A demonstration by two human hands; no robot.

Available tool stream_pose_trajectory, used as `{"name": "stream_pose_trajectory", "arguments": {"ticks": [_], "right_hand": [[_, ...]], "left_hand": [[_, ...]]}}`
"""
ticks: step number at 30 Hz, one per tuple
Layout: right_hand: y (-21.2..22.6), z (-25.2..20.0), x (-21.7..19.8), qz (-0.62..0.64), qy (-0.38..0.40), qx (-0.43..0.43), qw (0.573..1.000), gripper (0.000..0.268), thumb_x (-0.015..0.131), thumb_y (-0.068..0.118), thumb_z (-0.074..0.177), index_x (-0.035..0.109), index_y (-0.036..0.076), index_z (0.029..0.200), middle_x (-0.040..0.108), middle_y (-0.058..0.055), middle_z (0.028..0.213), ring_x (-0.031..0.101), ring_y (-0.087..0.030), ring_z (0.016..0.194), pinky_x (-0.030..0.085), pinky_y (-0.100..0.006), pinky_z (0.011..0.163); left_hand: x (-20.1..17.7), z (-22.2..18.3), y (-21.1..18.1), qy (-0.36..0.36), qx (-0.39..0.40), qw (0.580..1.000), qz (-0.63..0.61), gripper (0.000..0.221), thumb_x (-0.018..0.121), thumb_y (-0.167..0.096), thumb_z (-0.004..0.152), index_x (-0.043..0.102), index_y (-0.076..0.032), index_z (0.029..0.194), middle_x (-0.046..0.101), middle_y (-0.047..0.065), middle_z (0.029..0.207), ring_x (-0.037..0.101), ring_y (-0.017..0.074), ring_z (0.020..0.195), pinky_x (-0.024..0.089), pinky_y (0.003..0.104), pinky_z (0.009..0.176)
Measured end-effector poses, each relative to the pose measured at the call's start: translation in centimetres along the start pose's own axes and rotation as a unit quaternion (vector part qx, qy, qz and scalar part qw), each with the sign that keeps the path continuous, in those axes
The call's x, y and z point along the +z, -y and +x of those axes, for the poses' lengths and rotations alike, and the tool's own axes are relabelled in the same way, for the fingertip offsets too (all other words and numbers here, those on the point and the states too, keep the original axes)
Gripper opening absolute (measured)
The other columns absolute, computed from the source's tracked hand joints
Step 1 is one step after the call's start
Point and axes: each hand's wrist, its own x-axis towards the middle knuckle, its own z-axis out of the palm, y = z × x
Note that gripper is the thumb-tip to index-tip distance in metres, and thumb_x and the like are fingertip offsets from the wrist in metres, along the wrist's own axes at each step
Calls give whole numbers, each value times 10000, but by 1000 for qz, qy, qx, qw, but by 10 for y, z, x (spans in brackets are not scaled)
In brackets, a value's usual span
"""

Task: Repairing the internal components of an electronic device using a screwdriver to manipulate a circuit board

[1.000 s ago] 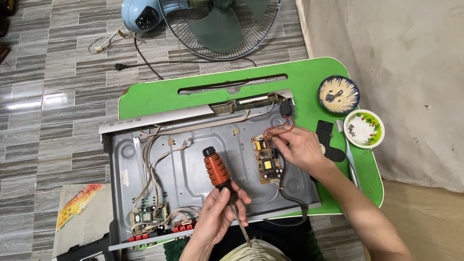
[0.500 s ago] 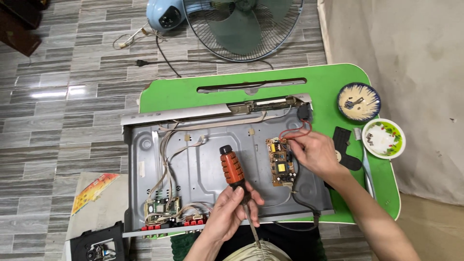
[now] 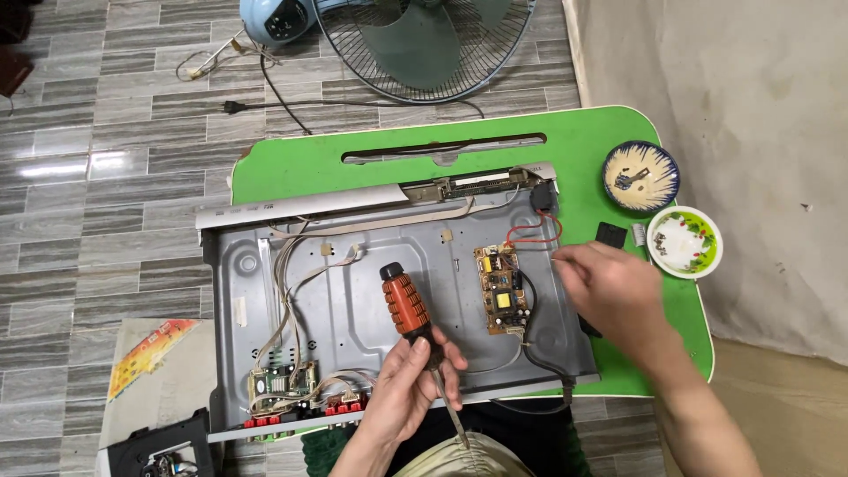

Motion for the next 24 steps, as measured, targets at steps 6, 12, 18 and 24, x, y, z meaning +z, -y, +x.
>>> {"name": "stream_pose_trajectory", "arguments": {"ticks": [6,12,18,24], "right_hand": [[58,29,6,-14,-7,-171,985,65,742,293,942,765,233,935,700,38,878,671,-214,810,496,-380,745],[64,52,82,-170,168,-205,949,68,764,237,833,795,186,866,680,-12,924,576,-283,958,424,-460,815],[60,52,91,-194,157,-207,946,82,732,204,802,805,169,791,682,-30,907,557,-302,968,432,-477,856],[65,55,36,-47,25,-193,980,261,779,369,907,790,152,1051,675,-13,955,557,-256,933,404,-433,858]], "left_hand": [[0,-1,3,-9,16,1000,21,285,496,-241,1064,491,21,1176,634,269,972,612,259,631,603,394,537],[-1,-7,0,-12,31,999,23,286,496,-243,1066,492,22,1176,629,272,967,611,265,627,602,400,532],[0,-6,1,1,23,1000,19,289,499,-238,1069,493,26,1187,625,268,972,613,265,641,597,400,541],[6,-2,0,11,36,998,47,284,513,-245,1068,485,15,1180,637,238,968,565,223,597,541,364,513]]}}
